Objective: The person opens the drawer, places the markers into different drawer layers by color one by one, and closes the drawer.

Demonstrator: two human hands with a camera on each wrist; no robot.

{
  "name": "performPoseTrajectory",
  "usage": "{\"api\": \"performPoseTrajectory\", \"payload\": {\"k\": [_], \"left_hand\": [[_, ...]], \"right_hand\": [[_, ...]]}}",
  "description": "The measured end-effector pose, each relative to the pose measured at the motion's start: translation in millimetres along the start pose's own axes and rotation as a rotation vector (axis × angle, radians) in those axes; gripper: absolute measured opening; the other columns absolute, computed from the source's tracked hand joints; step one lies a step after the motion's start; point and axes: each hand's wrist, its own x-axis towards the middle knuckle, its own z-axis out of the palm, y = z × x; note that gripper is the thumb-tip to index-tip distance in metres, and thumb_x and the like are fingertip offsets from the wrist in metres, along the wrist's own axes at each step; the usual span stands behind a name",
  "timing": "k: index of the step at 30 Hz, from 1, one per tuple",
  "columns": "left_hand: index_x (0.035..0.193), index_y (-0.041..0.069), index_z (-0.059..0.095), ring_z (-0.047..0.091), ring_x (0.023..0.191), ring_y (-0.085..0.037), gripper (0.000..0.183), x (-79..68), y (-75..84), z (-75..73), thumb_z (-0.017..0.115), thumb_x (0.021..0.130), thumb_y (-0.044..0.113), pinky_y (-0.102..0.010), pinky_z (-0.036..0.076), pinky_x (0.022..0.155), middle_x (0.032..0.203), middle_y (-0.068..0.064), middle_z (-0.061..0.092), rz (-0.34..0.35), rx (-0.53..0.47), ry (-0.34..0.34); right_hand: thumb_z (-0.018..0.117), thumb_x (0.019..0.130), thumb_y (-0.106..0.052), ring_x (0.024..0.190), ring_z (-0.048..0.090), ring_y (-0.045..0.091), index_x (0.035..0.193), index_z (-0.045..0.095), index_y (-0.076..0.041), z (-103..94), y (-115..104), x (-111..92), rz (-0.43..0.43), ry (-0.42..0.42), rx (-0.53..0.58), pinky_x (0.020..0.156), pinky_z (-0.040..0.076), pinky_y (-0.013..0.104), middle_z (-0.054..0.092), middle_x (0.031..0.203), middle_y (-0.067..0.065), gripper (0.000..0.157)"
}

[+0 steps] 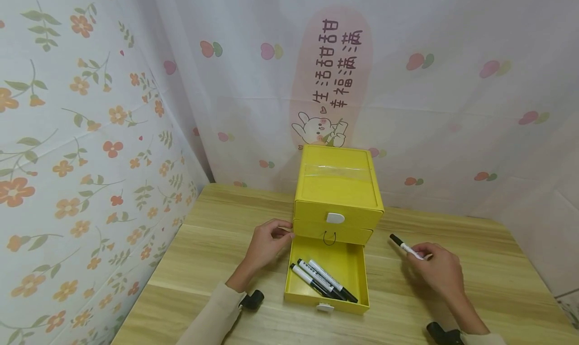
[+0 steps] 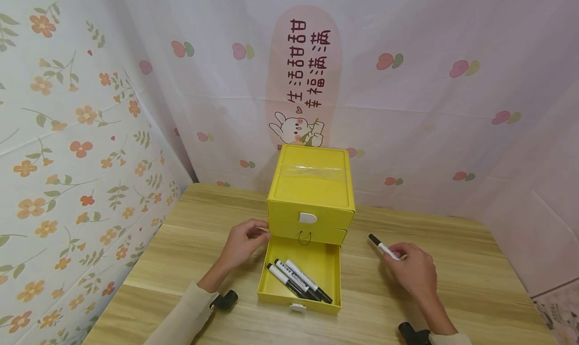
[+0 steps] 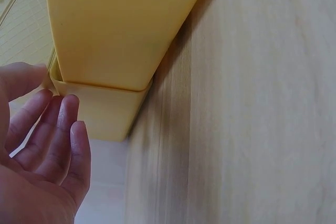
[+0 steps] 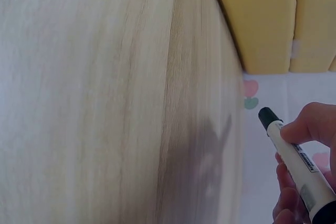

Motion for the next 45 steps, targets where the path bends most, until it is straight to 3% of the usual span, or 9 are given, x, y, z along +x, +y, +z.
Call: {"api": "performPoseTrajectory", "payload": {"k": [45], "left_hand": [[0.117,0.008,0.082,0.079,0.097,-0.021,0.019,-1.6,1.3,-0.1,0.084,0.098,0.008,-0.031,0.064,0.086,0.114,-0.005,0.08,-0.018,0.016,0.0]], "right_hand": [[0.091,0.085,-0.015,0.063,0.05,0.007,0.098,0.082,-0.009,4.6,-30,-20,-0.126,0.011,0.008,0.052,0.039,0.028,0.067,0.084,-0.005,0.017]]}}
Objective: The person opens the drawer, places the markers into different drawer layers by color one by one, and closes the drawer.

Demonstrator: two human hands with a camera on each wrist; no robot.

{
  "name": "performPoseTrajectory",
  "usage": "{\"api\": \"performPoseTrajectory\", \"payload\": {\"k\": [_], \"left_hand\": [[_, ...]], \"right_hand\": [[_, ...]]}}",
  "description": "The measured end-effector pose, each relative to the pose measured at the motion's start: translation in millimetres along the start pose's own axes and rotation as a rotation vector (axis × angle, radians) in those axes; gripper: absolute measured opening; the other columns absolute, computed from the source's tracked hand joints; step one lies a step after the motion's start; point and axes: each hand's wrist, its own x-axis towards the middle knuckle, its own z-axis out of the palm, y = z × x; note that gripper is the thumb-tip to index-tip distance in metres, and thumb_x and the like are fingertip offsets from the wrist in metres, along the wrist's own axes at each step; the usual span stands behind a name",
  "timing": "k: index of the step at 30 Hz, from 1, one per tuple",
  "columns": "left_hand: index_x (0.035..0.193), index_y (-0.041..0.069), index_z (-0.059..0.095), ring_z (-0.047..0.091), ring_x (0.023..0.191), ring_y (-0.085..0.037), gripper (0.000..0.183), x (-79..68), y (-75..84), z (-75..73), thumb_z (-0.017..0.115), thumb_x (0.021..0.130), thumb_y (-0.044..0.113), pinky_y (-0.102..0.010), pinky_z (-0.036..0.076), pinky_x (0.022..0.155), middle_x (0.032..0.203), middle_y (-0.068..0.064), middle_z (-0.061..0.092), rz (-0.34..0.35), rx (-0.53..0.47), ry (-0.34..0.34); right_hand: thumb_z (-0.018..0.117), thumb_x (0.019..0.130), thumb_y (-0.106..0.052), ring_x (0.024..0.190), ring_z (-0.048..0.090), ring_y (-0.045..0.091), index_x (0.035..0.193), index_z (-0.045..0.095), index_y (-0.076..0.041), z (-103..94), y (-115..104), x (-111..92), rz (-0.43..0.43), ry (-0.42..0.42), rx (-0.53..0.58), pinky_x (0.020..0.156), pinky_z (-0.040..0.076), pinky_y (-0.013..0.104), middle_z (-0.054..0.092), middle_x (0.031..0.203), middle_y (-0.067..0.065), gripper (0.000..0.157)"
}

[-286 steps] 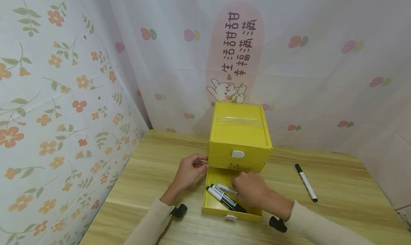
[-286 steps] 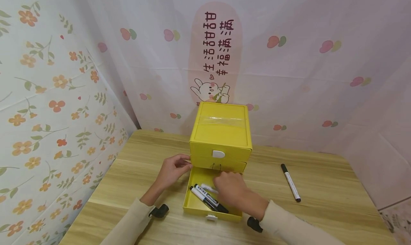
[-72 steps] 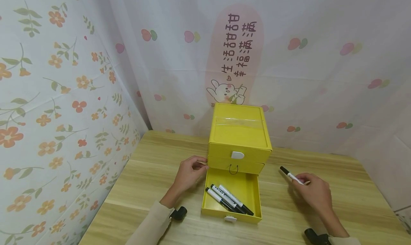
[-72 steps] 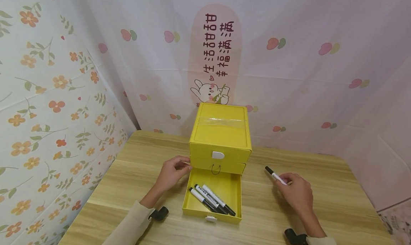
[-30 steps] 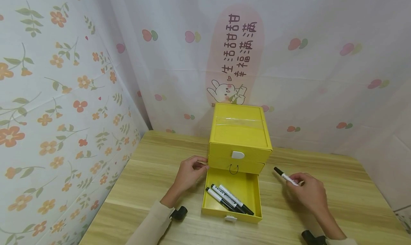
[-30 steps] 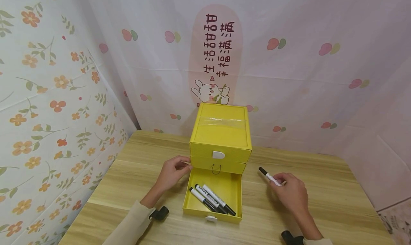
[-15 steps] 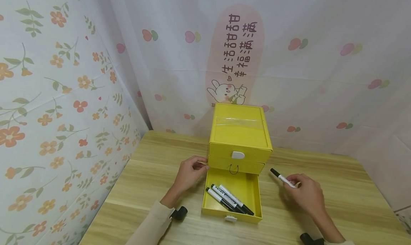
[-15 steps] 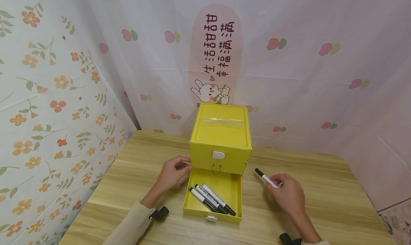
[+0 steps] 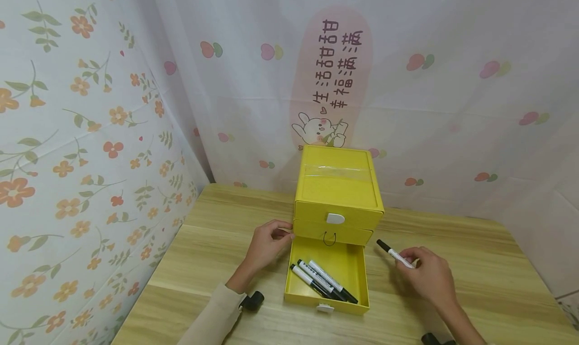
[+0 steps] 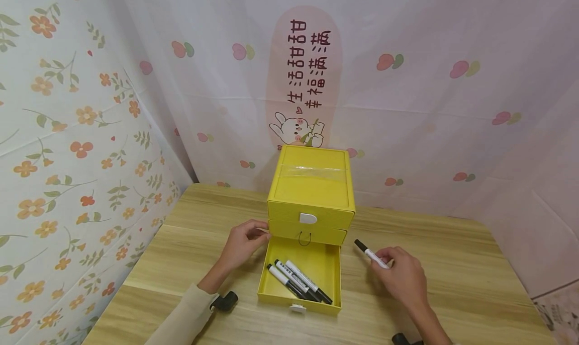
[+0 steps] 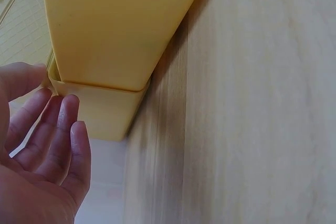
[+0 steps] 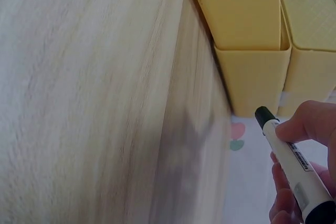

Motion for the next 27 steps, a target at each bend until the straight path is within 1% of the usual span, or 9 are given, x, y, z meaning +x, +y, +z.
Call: {"api": "performPoseTrajectory", "payload": {"k": [12,22,27], "left_hand": [[0.117,0.008,0.082,0.079,0.097,-0.021,0.019,-0.8,-0.2,0.0,0.084,0.098,0.007,-0.031,0.064,0.087,0.114,-0.005,0.079,0.001,-0.007,0.0],[0.117,0.007,0.081,0.079,0.098,-0.022,0.019,0.3,-1.5,0.2,0.084,0.098,0.007,-0.031,0.064,0.087,0.114,-0.006,0.08,0.0,-0.013,0.0],[0.117,0.007,0.081,0.079,0.098,-0.022,0.019,0.3,-2.0,0.2,0.084,0.098,0.008,-0.031,0.064,0.088,0.114,-0.006,0.08,-0.003,-0.016,-0.004]], "right_hand": [[0.091,0.082,-0.014,0.063,0.049,0.006,0.095,0.081,-0.011,-0.7,-10,-9,-0.025,0.026,-0.008,0.052,0.039,0.027,0.066,0.083,-0.006,0.016],[0.092,0.081,-0.011,0.06,0.046,0.002,0.092,0.081,-0.013,-2.4,-16,-13,-0.075,0.042,-0.01,0.049,0.038,0.026,0.065,0.081,-0.008,0.016],[0.092,0.08,-0.01,0.06,0.046,0.002,0.092,0.081,-0.014,-3.2,-19,-15,-0.083,0.042,-0.009,0.049,0.038,0.026,0.064,0.081,-0.009,0.016]]}}
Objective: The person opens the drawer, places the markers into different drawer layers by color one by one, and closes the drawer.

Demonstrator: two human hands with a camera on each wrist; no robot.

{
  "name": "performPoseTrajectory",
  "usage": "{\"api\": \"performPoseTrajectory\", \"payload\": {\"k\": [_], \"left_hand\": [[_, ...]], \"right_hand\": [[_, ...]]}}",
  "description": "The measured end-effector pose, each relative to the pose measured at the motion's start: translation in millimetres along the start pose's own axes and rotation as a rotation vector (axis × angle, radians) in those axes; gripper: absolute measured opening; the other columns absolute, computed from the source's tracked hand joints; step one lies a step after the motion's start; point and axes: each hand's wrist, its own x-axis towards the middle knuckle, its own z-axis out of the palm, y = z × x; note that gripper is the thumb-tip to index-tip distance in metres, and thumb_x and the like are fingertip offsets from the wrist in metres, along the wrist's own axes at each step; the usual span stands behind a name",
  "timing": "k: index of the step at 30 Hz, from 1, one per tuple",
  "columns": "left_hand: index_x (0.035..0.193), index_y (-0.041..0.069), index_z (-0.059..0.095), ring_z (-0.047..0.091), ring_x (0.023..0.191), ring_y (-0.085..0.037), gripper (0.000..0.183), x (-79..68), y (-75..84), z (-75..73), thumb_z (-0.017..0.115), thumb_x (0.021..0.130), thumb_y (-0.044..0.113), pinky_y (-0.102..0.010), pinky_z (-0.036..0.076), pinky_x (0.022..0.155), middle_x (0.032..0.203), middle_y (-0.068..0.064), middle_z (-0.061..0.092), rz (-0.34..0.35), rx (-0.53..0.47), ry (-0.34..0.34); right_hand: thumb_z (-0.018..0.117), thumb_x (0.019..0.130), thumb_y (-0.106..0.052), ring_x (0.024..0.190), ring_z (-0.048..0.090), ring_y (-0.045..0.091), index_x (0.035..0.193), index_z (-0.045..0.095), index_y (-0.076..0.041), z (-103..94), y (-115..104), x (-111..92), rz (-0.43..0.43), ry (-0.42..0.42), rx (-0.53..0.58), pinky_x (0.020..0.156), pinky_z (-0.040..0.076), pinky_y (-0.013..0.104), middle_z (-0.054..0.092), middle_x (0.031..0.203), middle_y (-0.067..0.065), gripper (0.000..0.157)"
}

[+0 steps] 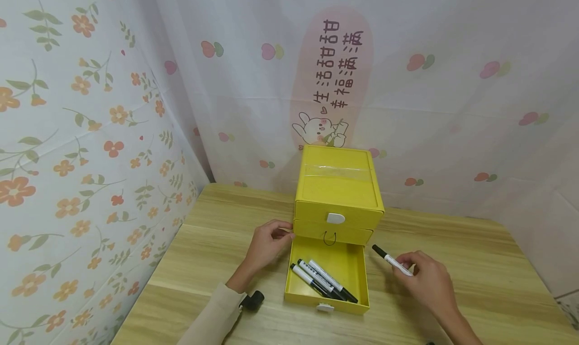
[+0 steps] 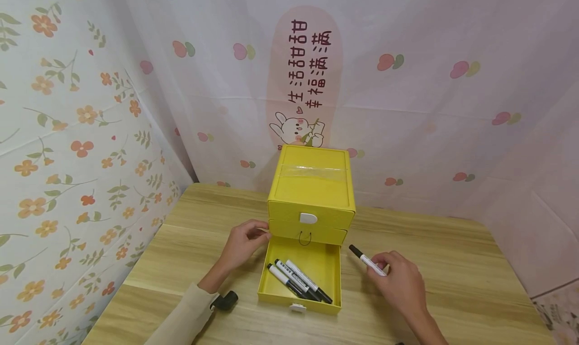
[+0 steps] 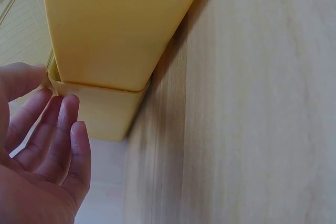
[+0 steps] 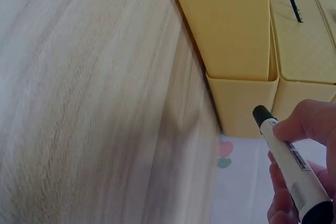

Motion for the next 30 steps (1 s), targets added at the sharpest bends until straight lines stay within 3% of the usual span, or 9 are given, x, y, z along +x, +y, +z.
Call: {"api": "performPoseTrajectory", "payload": {"k": [17,30], "left_hand": [[0.116,0.006,0.082,0.079,0.095,-0.024,0.018,0.0,-0.7,0.6,0.084,0.099,0.009,-0.034,0.065,0.085,0.113,-0.008,0.08,0.029,0.0,0.008],[0.117,0.007,0.082,0.079,0.097,-0.021,0.018,-0.1,-2.3,0.9,0.084,0.098,0.008,-0.031,0.064,0.087,0.114,-0.005,0.08,0.006,0.002,0.007]], "right_hand": [[0.093,0.078,-0.009,0.06,0.044,0.0,0.089,0.079,-0.017,-0.5,-15,-4,-0.057,0.024,0.006,0.05,0.037,0.026,0.062,0.081,-0.014,0.019],[0.093,0.075,-0.008,0.06,0.043,-0.003,0.087,0.078,-0.019,1.8,-24,-8,-0.106,0.045,0.01,0.05,0.036,0.025,0.06,0.081,-0.018,0.022]]}}
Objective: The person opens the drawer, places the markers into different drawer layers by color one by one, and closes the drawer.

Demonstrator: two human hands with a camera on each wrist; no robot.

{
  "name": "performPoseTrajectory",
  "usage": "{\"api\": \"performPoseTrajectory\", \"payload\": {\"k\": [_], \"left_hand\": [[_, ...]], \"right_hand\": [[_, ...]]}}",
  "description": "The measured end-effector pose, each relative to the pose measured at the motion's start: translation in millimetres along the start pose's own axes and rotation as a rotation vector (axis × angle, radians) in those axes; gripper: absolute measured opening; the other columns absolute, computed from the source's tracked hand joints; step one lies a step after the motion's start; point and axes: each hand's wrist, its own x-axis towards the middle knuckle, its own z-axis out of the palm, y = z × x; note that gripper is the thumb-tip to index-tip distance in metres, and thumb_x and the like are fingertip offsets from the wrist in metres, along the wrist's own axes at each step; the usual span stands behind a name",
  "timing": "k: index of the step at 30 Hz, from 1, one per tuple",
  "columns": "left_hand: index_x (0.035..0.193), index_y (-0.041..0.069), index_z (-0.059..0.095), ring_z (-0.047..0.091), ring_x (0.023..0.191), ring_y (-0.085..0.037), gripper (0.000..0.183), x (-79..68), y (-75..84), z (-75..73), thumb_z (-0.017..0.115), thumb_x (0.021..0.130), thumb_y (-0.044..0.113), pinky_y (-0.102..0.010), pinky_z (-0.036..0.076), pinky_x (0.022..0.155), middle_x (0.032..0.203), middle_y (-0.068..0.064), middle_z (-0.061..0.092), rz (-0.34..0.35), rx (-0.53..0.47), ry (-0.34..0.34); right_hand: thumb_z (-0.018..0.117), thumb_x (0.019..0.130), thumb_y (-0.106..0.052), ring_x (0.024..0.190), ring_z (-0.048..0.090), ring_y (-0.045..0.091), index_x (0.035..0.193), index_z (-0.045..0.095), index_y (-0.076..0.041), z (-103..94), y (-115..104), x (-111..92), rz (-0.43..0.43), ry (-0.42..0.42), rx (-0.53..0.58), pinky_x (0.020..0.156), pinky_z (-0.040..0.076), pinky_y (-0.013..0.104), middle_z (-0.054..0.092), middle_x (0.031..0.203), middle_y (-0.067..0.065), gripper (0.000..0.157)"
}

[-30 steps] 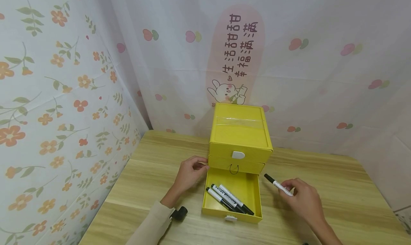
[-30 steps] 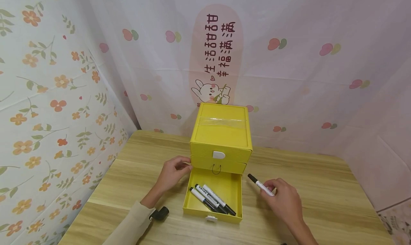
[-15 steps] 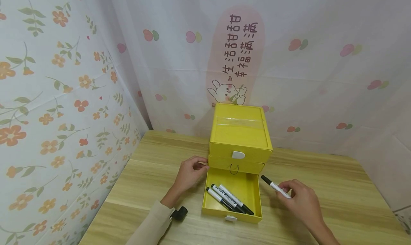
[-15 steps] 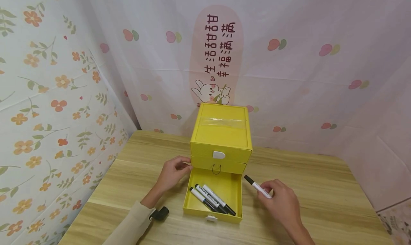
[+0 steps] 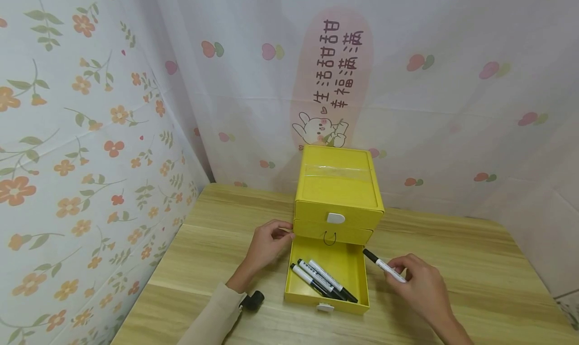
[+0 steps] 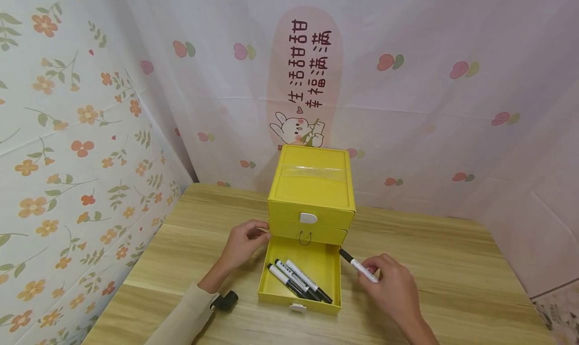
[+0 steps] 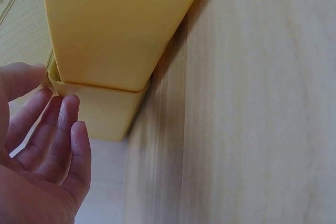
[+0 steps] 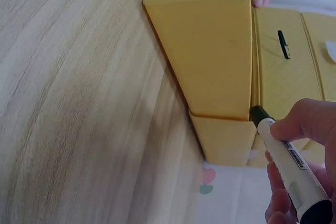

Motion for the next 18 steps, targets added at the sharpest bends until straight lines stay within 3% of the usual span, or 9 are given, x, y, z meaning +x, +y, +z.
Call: {"api": "performPoseTrajectory", "payload": {"k": [18], "left_hand": [[0.117,0.007,0.082,0.079,0.098,-0.022,0.019,0.1,0.3,-0.3,0.084,0.098,0.008,-0.03,0.064,0.088,0.115,-0.008,0.08,-0.006,-0.013,-0.004]], "right_hand": [[0.094,0.073,-0.008,0.061,0.041,-0.005,0.088,0.077,-0.024,-0.5,-12,1,-0.041,-0.001,0.012,0.05,0.036,0.024,0.059,0.082,-0.021,0.027]]}}
